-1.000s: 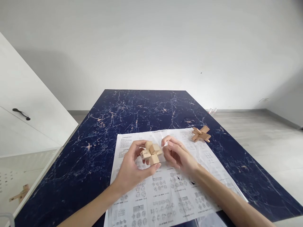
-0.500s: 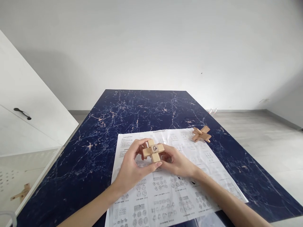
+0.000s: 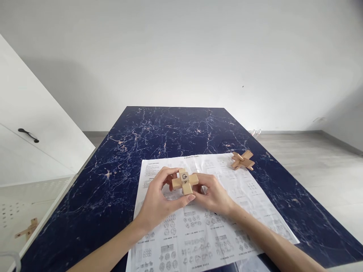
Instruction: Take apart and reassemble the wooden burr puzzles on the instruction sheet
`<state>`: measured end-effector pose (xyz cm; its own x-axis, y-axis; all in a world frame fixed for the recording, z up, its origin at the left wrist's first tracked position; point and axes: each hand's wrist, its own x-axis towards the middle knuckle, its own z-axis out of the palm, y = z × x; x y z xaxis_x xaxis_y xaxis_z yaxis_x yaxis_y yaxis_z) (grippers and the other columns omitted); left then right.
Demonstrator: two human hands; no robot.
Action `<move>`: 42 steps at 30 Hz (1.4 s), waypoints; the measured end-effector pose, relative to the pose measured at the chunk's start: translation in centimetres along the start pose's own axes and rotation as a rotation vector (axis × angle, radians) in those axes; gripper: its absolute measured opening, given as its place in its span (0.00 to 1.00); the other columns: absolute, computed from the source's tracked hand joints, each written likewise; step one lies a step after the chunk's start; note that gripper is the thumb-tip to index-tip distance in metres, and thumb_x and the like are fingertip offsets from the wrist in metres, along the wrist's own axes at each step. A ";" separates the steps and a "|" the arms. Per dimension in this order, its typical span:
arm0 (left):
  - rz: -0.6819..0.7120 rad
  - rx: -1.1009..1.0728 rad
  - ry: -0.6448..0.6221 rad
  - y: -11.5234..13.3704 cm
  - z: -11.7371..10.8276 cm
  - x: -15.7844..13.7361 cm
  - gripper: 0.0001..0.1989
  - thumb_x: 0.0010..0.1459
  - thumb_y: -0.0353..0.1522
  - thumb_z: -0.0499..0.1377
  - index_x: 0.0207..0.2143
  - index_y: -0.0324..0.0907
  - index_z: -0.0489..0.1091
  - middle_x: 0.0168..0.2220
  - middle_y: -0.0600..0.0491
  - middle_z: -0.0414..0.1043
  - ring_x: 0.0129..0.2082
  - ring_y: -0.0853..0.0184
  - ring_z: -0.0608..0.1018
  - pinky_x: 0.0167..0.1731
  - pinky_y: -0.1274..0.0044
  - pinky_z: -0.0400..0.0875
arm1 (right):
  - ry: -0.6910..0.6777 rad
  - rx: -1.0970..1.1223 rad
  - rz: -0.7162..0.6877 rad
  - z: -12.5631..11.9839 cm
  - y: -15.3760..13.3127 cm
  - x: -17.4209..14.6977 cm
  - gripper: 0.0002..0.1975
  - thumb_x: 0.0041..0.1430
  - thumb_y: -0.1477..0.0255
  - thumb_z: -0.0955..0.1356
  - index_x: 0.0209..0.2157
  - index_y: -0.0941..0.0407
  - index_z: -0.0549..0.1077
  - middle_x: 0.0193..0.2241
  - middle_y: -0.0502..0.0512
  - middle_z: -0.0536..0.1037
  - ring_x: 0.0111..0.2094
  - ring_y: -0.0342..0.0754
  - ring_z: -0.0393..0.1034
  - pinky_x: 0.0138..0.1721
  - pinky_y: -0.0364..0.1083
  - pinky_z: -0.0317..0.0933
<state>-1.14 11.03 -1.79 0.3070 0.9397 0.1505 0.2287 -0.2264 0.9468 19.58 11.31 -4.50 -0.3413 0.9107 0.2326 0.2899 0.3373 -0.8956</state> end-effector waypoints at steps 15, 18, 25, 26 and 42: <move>0.036 0.015 0.093 0.0 0.3 -0.1 0.23 0.54 0.39 0.75 0.48 0.48 0.73 0.47 0.52 0.77 0.45 0.59 0.80 0.49 0.63 0.76 | 0.102 -0.053 0.035 1.0 -0.1 -0.4 0.04 0.60 0.74 0.70 0.30 0.54 0.75 0.25 0.49 0.75 0.24 0.43 0.61 0.26 0.44 0.56; 0.054 -0.048 0.039 -0.2 0.1 0.0 0.24 0.54 0.39 0.75 0.51 0.50 0.73 0.49 0.51 0.76 0.46 0.58 0.79 0.49 0.63 0.77 | -0.047 0.199 0.126 0.4 -0.1 -0.1 0.06 0.63 0.68 0.73 0.33 0.55 0.77 0.28 0.49 0.76 0.25 0.43 0.62 0.28 0.44 0.59; 0.127 -0.222 -0.204 -1.3 -1.0 0.4 0.30 0.52 0.45 0.77 0.56 0.57 0.75 0.48 0.50 0.72 0.49 0.55 0.78 0.52 0.60 0.76 | -0.436 0.568 0.110 -1.2 0.1 -0.1 0.20 0.68 0.53 0.73 0.35 0.57 0.76 0.25 0.47 0.73 0.24 0.41 0.64 0.26 0.42 0.58; 0.127 -0.219 -0.212 -1.4 -1.0 0.4 0.30 0.52 0.45 0.77 0.56 0.57 0.75 0.48 0.51 0.71 0.49 0.55 0.78 0.51 0.60 0.75 | -0.418 0.566 0.119 -1.2 0.0 -0.1 0.20 0.67 0.53 0.74 0.35 0.57 0.76 0.24 0.47 0.72 0.24 0.41 0.63 0.26 0.42 0.57; 0.218 0.007 -0.049 -0.7 0.0 -0.3 0.27 0.53 0.38 0.77 0.53 0.52 0.71 0.44 0.53 0.70 0.43 0.61 0.74 0.45 0.66 0.72 | -0.044 0.285 0.164 0.7 -0.3 -0.2 0.05 0.55 0.74 0.74 0.29 0.55 0.74 0.24 0.45 0.69 0.25 0.41 0.56 0.27 0.43 0.53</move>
<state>-1.33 10.92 -2.46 0.3939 0.8550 0.3374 0.1585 -0.4248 0.8913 18.94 10.90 -4.55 -0.3505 0.9342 0.0657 0.0841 0.1012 -0.9913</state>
